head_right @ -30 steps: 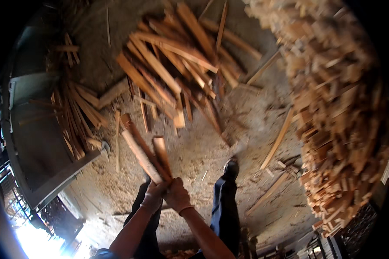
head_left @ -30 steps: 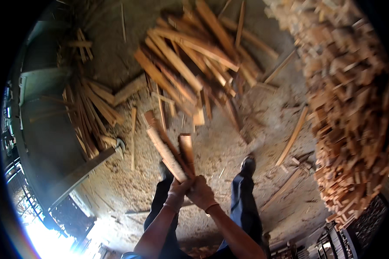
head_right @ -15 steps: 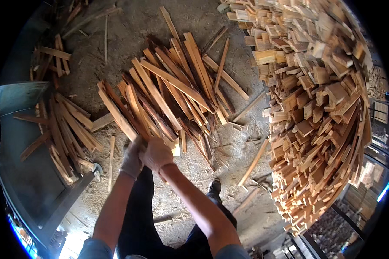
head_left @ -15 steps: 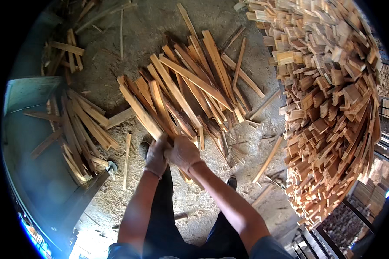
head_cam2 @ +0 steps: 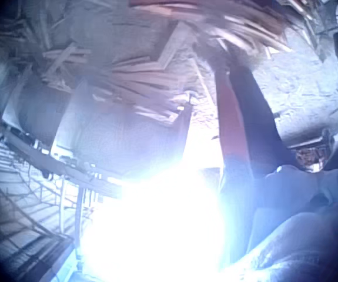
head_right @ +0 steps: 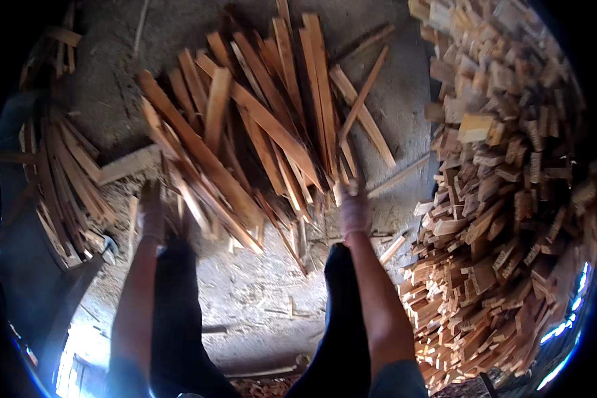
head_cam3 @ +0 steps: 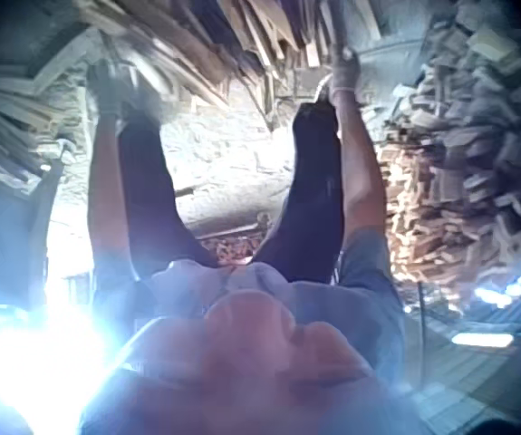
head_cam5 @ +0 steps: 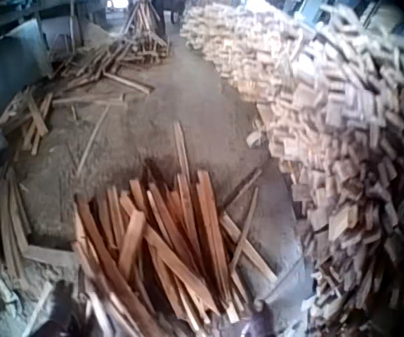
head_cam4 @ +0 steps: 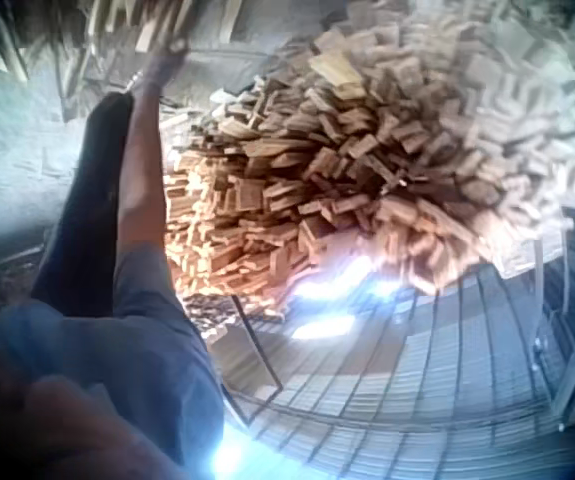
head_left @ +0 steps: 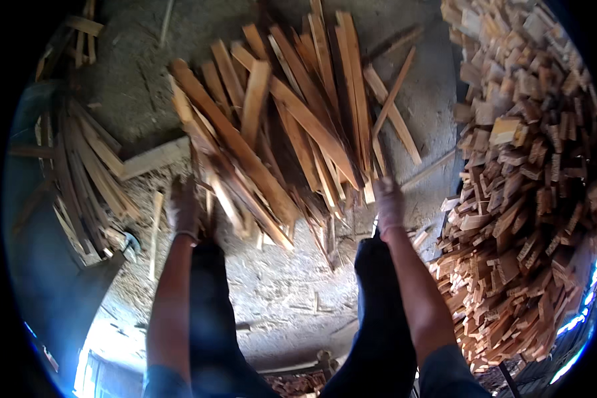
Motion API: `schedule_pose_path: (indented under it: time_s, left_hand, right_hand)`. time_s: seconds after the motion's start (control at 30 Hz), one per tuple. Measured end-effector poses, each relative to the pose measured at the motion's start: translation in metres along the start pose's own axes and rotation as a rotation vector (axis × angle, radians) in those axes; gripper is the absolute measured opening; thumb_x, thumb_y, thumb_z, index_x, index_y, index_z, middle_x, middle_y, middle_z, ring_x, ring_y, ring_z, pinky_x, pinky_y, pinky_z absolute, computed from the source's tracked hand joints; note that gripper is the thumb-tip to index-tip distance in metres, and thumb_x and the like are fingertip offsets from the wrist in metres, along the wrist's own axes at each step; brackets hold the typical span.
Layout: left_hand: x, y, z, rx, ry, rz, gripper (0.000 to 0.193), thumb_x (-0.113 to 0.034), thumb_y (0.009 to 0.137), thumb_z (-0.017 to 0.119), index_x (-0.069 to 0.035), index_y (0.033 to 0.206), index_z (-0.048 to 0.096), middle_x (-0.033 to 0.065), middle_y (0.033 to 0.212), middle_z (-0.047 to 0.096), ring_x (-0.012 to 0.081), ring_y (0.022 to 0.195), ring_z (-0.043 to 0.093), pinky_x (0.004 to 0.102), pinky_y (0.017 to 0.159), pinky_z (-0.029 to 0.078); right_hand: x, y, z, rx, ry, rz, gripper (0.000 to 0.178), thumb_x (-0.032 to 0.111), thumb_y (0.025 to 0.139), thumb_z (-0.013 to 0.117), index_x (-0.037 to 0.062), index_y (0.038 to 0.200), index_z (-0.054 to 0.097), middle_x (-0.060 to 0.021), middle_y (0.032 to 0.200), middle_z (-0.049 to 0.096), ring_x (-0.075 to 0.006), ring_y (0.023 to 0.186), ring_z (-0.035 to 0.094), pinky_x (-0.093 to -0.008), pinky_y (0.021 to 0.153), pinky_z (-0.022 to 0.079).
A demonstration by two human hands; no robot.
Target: The person gathers loose wooden planks from the floor and stacks them into neat piles. They repeatedly pick up bundles of planks, align them, and place them onto a growing stack in a workshop environment.
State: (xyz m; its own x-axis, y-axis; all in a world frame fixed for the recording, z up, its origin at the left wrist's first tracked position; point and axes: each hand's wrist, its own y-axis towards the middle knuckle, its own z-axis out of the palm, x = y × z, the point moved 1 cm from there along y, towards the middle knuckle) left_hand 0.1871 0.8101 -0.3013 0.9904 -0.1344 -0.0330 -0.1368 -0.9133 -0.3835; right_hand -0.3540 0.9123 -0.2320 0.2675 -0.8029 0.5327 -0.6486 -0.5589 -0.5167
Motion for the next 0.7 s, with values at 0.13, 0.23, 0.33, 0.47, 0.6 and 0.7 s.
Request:
schedule_pose_path:
  time_s: [0.13, 0.23, 0.33, 0.47, 0.6, 0.7]
  left_hand:
    - [-0.008, 0.010, 0.023, 0.107, -0.634, -0.362, 0.067, -0.042, 0.105, 0.038, -0.008, 0.162, 0.031, 0.0123, 0.164, 0.037, 0.0303, 0.150, 0.035, 0.0387, 0.123, 0.027]
    - [-0.022, 0.037, 0.041, 0.096, -1.186, -0.792, 0.090, -0.078, 0.097, 0.037, -0.013, 0.159, 0.037, 0.0062, 0.154, 0.047, 0.0275, 0.139, 0.048, 0.0387, 0.115, 0.037]
    - [-0.010, 0.046, 0.037, 0.225, -1.332, -0.762, 0.074, -0.068, 0.104, 0.037, -0.013, 0.153, 0.041, 0.0044, 0.139, 0.054, 0.0237, 0.126, 0.056, 0.0383, 0.110, 0.044]
    - [-0.133, 0.065, -0.012, 0.143, -1.661, -0.792, 0.057, -0.055, 0.110, 0.037, -0.014, 0.149, 0.044, 0.0037, 0.129, 0.057, 0.0200, 0.118, 0.059, 0.0391, 0.105, 0.051]
    - [-0.104, 0.043, 0.024, 0.217, -1.463, -0.502, 0.058, -0.053, 0.111, 0.037, -0.014, 0.155, 0.039, 0.0055, 0.142, 0.054, 0.0215, 0.127, 0.057, 0.0389, 0.109, 0.050]
    - [-0.153, 0.046, -0.001, 0.237, -1.667, -0.799, 0.065, -0.052, 0.110, 0.043, -0.011, 0.159, 0.036, 0.0061, 0.148, 0.053, 0.0189, 0.133, 0.054, 0.0341, 0.110, 0.048]
  right_hand:
    - [-0.142, 0.098, -0.070, -0.178, 0.075, 0.308, 0.061, 0.054, 0.090, 0.073, 0.0046, 0.124, 0.064, -0.0087, 0.098, 0.067, -0.0191, 0.080, 0.062, -0.0355, 0.067, 0.051]
    - [-0.209, 0.176, -0.097, -0.130, 0.118, 0.511, 0.076, 0.068, 0.086, 0.070, 0.0087, 0.133, 0.063, -0.0099, 0.102, 0.063, -0.0214, 0.081, 0.058, -0.0370, 0.063, 0.048]
    - [-0.213, 0.233, -0.081, -0.086, 0.256, 0.678, 0.092, 0.073, 0.086, 0.067, 0.0159, 0.156, 0.046, -0.0119, 0.138, 0.054, -0.0330, 0.103, 0.055, -0.0536, 0.089, 0.048]
    - [-0.215, 0.243, -0.083, -0.096, 0.320, 0.717, 0.051, 0.052, 0.086, 0.082, 0.0172, 0.123, 0.071, -0.0027, 0.098, 0.049, -0.0179, 0.082, 0.047, -0.0412, 0.081, 0.049]
    - [-0.235, 0.257, -0.098, -0.038, 0.338, 0.672, 0.061, 0.033, 0.089, 0.082, 0.0069, 0.138, 0.058, -0.0130, 0.128, 0.061, -0.0291, 0.118, 0.059, -0.0472, 0.100, 0.051]
    - [-0.216, 0.250, -0.104, -0.123, 0.163, 0.122, 0.045, 0.022, 0.091, 0.076, 0.0061, 0.130, 0.060, -0.0117, 0.122, 0.064, -0.0249, 0.113, 0.061, -0.0405, 0.092, 0.052]
